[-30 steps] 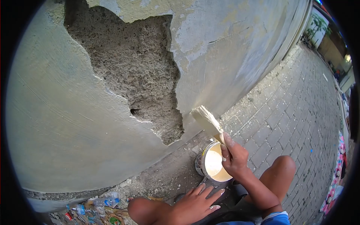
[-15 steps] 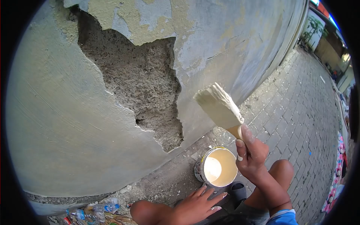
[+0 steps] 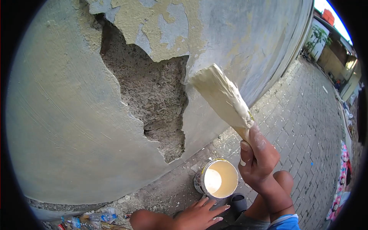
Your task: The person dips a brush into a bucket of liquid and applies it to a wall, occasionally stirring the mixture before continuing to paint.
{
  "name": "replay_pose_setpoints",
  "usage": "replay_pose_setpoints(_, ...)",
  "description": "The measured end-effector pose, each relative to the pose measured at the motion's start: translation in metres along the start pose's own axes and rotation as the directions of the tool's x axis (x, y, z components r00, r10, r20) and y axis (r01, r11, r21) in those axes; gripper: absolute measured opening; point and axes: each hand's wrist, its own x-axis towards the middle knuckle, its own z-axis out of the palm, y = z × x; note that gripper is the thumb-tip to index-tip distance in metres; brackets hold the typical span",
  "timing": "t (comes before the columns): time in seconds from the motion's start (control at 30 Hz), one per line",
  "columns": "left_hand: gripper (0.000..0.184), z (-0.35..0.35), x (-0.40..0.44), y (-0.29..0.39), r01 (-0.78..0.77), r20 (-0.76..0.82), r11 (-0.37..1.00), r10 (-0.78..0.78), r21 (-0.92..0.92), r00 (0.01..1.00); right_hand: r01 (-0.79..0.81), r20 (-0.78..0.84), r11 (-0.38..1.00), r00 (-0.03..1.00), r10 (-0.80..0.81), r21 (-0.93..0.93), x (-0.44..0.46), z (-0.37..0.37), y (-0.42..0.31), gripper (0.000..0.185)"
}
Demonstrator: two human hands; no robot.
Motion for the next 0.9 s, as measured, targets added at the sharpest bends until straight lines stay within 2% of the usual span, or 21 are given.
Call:
replay_pose_setpoints(0.1,0.049,-0.007,0.001,0.002,0.079,0.089,0.995,-0.074,-0.061,0.993,-0.012,0.145,0.998,0.989,0.020,-0.062,-0.007,0.012,0.003,0.052)
replay_pose_setpoints(0.2,0.049,0.005,-0.003,-0.008,0.000,-0.011,1.000,0.000,-0.002,1.000,-0.100,0.190,0.988,0.974,0.122,-0.121,-0.023,0.005,-0.003,0.052)
replay_pose_setpoints(0.3,0.050,0.001,-0.005,-0.004,0.002,-0.010,0.999,-0.002,0.037,1.000,-0.043,0.039,0.996,0.998,0.046,-0.076,-0.023,0.003,-0.003,0.054)
replay_pose_setpoints(0.4,0.050,0.001,-0.003,-0.004,-0.013,0.009,1.000,0.013,-0.025,1.000,-0.054,-0.027,0.997,0.998,0.052,-0.050,-0.007,0.008,-0.004,0.056)
replay_pose_setpoints(0.5,0.051,0.007,-0.003,-0.009,-0.019,-0.022,1.000,0.018,-0.017,1.000,-0.027,0.068,0.996,0.997,0.032,-0.084,-0.017,0.020,0.001,0.058)
replay_pose_setpoints(0.6,0.060,0.016,0.000,-0.029,-0.107,0.049,0.978,0.099,0.177,0.994,-0.058,0.110,0.996,0.992,0.064,-0.064,-0.037,0.019,0.002,0.059)
replay_pose_setpoints(0.67,0.054,0.008,-0.001,-0.013,-0.094,-0.049,0.995,0.096,0.047,0.994,-0.102,0.135,0.993,0.985,0.108,-0.053,-0.045,0.010,0.001,0.058)
replay_pose_setpoints(0.7,0.051,0.005,-0.001,-0.008,-0.092,-0.099,0.996,0.089,-0.018,0.991,-0.084,0.076,0.996,0.993,0.087,-0.042,-0.042,0.009,0.001,0.058)
replay_pose_setpoints(0.77,0.051,0.006,0.001,-0.009,-0.043,-0.015,0.999,0.043,-0.011,0.999,-0.052,-0.035,0.998,0.998,0.051,-0.027,-0.034,0.004,0.001,0.057)
replay_pose_setpoints(0.87,0.051,0.003,0.003,-0.001,0.014,0.046,0.999,-0.012,-0.030,0.999,-0.038,-0.005,0.999,0.999,0.038,-0.021,-0.011,0.014,-0.006,0.058)
replay_pose_setpoints(0.9,0.051,0.001,0.002,0.002,0.032,0.051,0.999,-0.030,-0.035,0.998,-0.038,0.051,0.999,0.998,0.039,-0.019,-0.014,0.022,-0.002,0.059)
